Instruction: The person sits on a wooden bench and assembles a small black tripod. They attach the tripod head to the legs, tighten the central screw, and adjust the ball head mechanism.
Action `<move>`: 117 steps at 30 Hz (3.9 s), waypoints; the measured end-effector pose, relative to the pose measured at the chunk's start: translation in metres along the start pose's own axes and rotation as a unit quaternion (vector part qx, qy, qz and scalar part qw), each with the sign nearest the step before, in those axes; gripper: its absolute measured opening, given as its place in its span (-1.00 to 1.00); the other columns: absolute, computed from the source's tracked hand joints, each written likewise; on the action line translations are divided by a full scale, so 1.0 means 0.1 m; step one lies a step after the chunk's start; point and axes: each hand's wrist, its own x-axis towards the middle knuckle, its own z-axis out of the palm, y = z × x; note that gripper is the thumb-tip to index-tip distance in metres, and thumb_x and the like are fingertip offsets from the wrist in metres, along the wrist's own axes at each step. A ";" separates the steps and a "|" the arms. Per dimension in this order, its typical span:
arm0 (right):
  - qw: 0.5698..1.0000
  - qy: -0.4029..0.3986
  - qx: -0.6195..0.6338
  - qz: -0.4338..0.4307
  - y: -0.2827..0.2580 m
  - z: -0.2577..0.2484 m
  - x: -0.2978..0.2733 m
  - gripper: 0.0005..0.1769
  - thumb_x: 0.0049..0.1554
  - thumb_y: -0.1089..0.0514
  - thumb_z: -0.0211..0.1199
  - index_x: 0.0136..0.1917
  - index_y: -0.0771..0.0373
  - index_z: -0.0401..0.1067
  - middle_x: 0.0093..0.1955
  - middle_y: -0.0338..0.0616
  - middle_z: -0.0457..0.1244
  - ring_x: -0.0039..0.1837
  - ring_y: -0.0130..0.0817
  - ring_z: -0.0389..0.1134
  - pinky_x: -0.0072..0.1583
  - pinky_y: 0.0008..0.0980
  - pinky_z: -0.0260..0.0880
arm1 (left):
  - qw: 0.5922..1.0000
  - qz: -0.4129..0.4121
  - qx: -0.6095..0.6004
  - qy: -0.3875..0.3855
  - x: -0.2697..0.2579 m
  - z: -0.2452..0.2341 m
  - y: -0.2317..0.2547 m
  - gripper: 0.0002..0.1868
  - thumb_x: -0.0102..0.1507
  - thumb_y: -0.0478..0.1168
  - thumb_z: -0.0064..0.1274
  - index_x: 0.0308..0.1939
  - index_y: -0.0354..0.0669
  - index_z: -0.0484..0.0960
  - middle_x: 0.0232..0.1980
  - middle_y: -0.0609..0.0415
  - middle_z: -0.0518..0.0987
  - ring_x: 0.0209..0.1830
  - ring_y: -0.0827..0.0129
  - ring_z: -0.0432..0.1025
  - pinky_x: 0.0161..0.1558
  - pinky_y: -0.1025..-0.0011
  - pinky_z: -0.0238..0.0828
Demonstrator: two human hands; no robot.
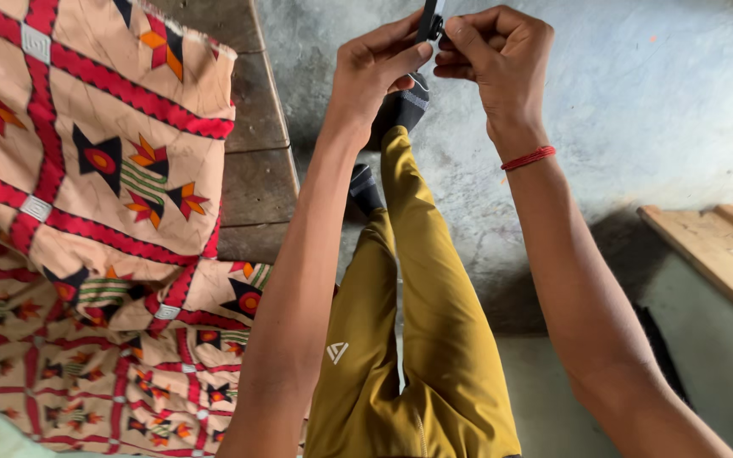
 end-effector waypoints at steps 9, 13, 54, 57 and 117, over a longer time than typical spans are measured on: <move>0.993 0.012 0.102 0.054 -0.09 -0.19 -0.15 -0.73 0.23 0.30 0.37 0.14 0.53 0.49 -0.01 0.09 0.44 0.00 -0.24 0.55 0.12 -0.25 0.61 | 0.999 -0.050 0.011 -0.002 0.05 0.23 0.08 -0.57 0.18 -0.24 0.37 0.14 -0.06 0.72 -0.21 0.17 0.75 -0.29 0.58 0.57 -0.27 0.55 0.53; 0.994 0.039 0.092 0.046 -0.07 -0.27 -0.12 -0.71 0.21 0.33 0.40 0.15 0.56 0.48 -0.03 0.11 0.43 -0.03 -0.24 0.54 0.11 -0.25 0.66 | 0.998 -0.061 -0.001 -0.024 0.12 0.30 0.08 -0.54 0.20 -0.23 0.38 0.19 -0.06 0.71 -0.16 0.18 0.73 -0.28 0.60 0.51 -0.22 0.55 0.52; 0.867 0.170 0.310 0.351 -0.51 0.15 1.25 -0.77 0.25 0.11 0.16 -0.16 0.31 0.46 -0.32 -0.18 0.31 -0.39 -0.45 0.26 -0.33 -0.44 0.30 | 0.985 -0.036 0.053 -0.163 1.61 0.23 1.15 -0.61 0.25 -0.33 0.28 0.13 -0.37 0.59 -0.16 0.10 0.67 -0.25 0.58 0.49 -0.13 0.48 0.57; 0.866 0.171 0.345 0.319 -0.63 0.28 1.35 -0.74 0.25 0.14 0.08 -0.08 0.30 0.53 -0.31 -0.17 0.34 -0.37 -0.46 0.30 -0.34 -0.45 0.31 | 0.982 -0.064 0.081 -0.160 1.79 0.14 1.29 -0.61 0.26 -0.29 0.29 0.13 -0.38 0.64 -0.21 0.11 0.64 -0.30 0.57 0.48 -0.15 0.47 0.59; 0.744 0.578 -0.249 -0.226 -0.33 1.31 1.80 -0.79 0.14 0.50 0.39 -0.07 0.34 0.39 0.02 -0.09 0.23 -0.02 -0.33 0.42 0.05 -0.42 0.55 | 0.881 -0.126 0.138 -0.434 2.96 0.07 1.31 -0.78 0.26 -0.17 0.14 -0.33 -0.30 0.69 -0.38 0.10 0.61 -0.44 0.44 0.51 -0.35 0.41 0.56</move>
